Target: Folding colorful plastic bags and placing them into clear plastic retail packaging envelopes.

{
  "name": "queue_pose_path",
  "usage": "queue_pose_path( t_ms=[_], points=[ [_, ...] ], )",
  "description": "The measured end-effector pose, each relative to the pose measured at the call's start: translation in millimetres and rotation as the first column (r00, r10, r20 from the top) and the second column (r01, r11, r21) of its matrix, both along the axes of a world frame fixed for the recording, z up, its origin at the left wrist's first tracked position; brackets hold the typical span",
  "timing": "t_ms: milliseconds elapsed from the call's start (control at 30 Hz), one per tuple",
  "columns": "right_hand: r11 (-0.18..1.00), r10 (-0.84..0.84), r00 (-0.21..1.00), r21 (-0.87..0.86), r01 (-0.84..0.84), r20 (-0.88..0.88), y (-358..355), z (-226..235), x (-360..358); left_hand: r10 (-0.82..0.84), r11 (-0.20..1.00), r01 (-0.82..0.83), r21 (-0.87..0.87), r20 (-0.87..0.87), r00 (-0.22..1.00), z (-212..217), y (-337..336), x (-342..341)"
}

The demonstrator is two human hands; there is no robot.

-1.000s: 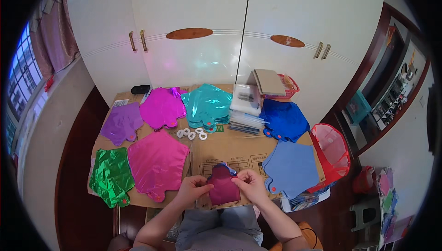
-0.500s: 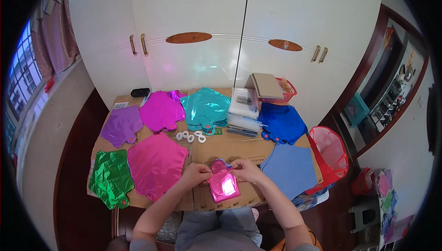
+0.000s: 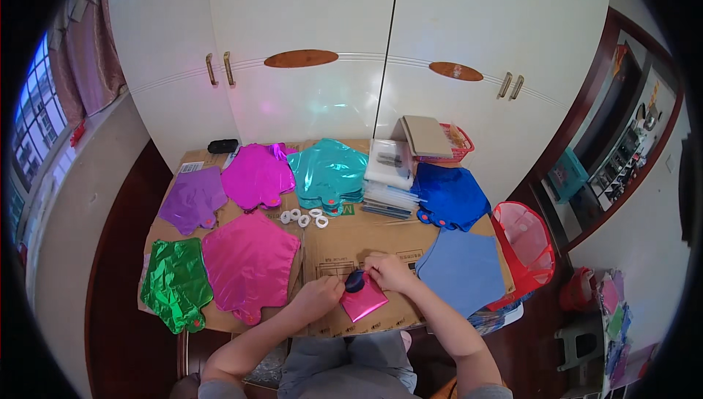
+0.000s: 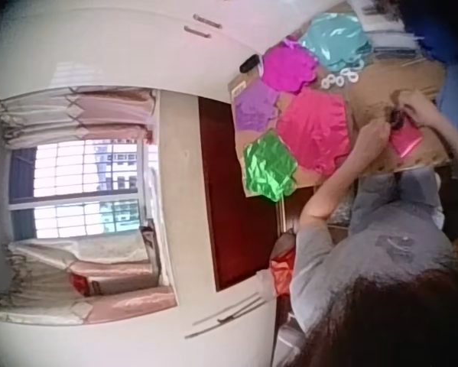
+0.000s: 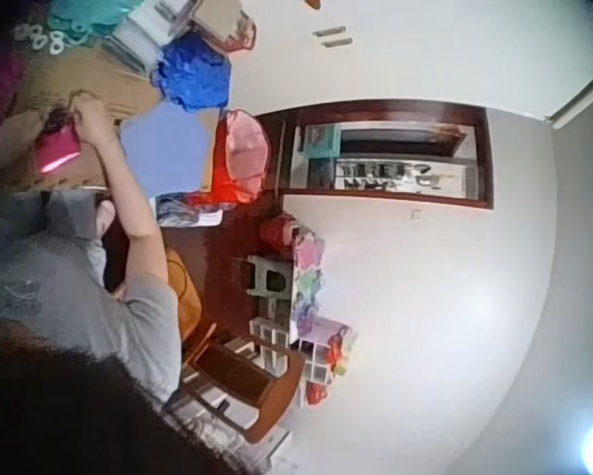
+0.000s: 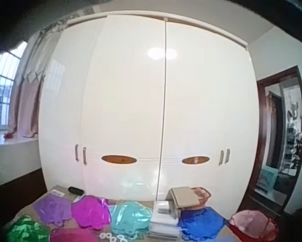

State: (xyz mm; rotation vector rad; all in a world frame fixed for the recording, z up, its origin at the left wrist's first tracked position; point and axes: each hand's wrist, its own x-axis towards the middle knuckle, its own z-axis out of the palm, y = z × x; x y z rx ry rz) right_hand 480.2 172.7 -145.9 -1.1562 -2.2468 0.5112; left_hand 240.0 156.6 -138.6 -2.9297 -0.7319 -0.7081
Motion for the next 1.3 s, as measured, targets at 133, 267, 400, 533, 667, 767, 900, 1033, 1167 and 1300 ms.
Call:
queue_pose_path(
  t_ms=[133,267,400,533,667,767,900,1033,1167,1300],
  points=[
    [0.998,-0.057,0.994,0.03,0.054,0.092,-10,-2,-2,0.003,0.993,0.013,0.116,-0.136,0.991,6,-7,5],
    [0.966,-0.17,0.967,0.224,0.127,0.188,-27,23,-22,0.051,0.991,-0.021,0.136,-0.223,0.974,2,-14,10],
    [0.892,-0.197,0.935,0.45,0.045,0.296,-48,32,-47,0.083,0.988,-0.052,0.146,-0.216,0.973,5,-17,11],
    [0.873,-0.255,0.922,0.479,0.091,0.29,-55,1,-43,0.086,0.973,-0.044,0.227,-0.18,0.98,-1,-19,8],
    [0.866,-0.257,0.926,0.491,0.093,0.277,-58,-13,-41,0.13,0.979,-0.109,0.171,-0.121,0.984,-1,-23,0],
    [0.876,-0.243,0.929,0.474,0.087,0.279,-58,-11,-41,0.165,0.986,-0.165,0.031,0.0,0.986,-6,-20,-6],
    [0.895,-0.254,0.926,0.432,0.115,0.279,-59,-10,-41,0.296,0.947,-0.258,-0.192,0.205,0.933,-6,-17,-2],
    [0.885,-0.281,0.927,0.441,0.15,0.249,-56,-21,-37,0.302,0.938,-0.261,-0.226,0.167,0.939,-10,-17,1],
    [0.887,-0.282,0.928,0.434,0.155,0.244,-57,-18,-40,0.289,0.95,-0.263,-0.166,0.157,0.944,-11,-17,-2],
    [0.896,-0.274,0.926,0.419,0.148,0.26,-58,-17,-37,0.184,0.981,-0.182,0.065,-0.042,0.982,-9,-20,1]
  ],
)
